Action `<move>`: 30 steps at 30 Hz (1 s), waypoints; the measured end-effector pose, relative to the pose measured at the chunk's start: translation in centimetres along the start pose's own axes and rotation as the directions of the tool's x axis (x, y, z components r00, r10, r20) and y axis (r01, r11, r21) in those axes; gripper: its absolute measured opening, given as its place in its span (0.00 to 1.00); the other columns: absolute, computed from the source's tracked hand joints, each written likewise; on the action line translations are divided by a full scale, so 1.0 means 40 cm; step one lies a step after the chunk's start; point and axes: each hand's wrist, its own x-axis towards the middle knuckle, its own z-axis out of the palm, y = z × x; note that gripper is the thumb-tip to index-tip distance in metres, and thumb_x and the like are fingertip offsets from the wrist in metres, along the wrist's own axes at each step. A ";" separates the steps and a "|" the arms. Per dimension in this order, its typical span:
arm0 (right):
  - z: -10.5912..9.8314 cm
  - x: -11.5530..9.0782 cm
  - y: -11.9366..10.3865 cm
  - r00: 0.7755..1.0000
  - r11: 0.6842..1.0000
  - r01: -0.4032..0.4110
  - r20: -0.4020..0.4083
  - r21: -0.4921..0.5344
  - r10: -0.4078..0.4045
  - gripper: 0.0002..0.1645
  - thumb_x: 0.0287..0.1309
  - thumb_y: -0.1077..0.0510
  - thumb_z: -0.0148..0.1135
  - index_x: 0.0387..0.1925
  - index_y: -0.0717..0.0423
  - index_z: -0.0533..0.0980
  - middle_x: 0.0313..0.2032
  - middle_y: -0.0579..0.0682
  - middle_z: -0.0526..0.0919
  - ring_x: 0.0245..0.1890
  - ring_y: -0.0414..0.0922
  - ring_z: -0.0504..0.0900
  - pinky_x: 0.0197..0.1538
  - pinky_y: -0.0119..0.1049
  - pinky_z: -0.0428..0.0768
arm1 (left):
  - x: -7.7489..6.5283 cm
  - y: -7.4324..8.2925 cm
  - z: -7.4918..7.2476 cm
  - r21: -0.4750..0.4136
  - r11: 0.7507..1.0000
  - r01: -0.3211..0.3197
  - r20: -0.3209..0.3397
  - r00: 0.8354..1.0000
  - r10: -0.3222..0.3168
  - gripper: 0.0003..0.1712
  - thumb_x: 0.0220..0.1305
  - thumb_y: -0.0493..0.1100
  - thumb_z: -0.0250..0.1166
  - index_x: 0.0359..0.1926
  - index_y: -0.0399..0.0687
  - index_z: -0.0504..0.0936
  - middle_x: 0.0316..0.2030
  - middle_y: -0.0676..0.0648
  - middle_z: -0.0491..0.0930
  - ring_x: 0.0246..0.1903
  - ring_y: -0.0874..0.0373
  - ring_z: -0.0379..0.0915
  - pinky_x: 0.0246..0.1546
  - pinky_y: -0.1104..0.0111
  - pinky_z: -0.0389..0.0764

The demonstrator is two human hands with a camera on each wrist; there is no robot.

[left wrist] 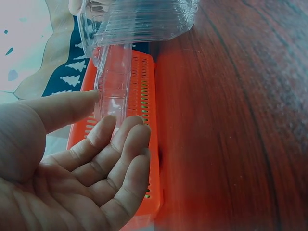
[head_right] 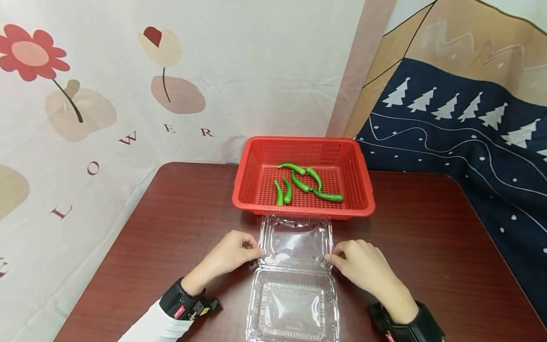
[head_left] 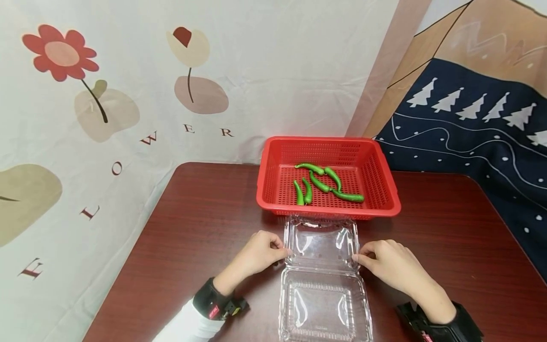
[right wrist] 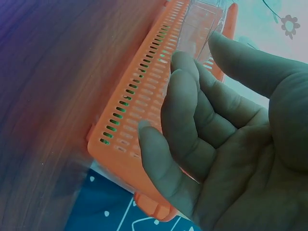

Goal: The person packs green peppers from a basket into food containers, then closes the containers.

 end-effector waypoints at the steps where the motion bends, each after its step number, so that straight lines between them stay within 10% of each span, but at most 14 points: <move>1: -0.001 0.000 -0.001 1.000 1.000 -0.001 0.001 -0.003 0.001 0.12 0.63 0.48 0.74 0.25 0.39 0.82 0.16 0.35 0.71 0.19 0.34 0.66 0.23 0.31 0.66 | 0.000 0.001 0.000 0.000 1.000 -0.001 0.000 1.000 0.001 0.13 0.64 0.47 0.75 0.25 0.48 0.84 0.20 0.51 0.82 0.19 0.65 0.72 0.22 0.72 0.76; 30: -0.012 -0.010 -0.012 1.000 1.000 -0.014 0.020 -0.020 0.015 0.10 0.60 0.47 0.76 0.27 0.43 0.84 0.19 0.35 0.74 0.21 0.36 0.68 0.23 0.32 0.68 | -0.018 0.019 -0.012 -0.025 1.000 0.013 0.038 0.999 -0.012 0.13 0.61 0.44 0.77 0.24 0.48 0.84 0.20 0.45 0.84 0.19 0.64 0.72 0.22 0.72 0.74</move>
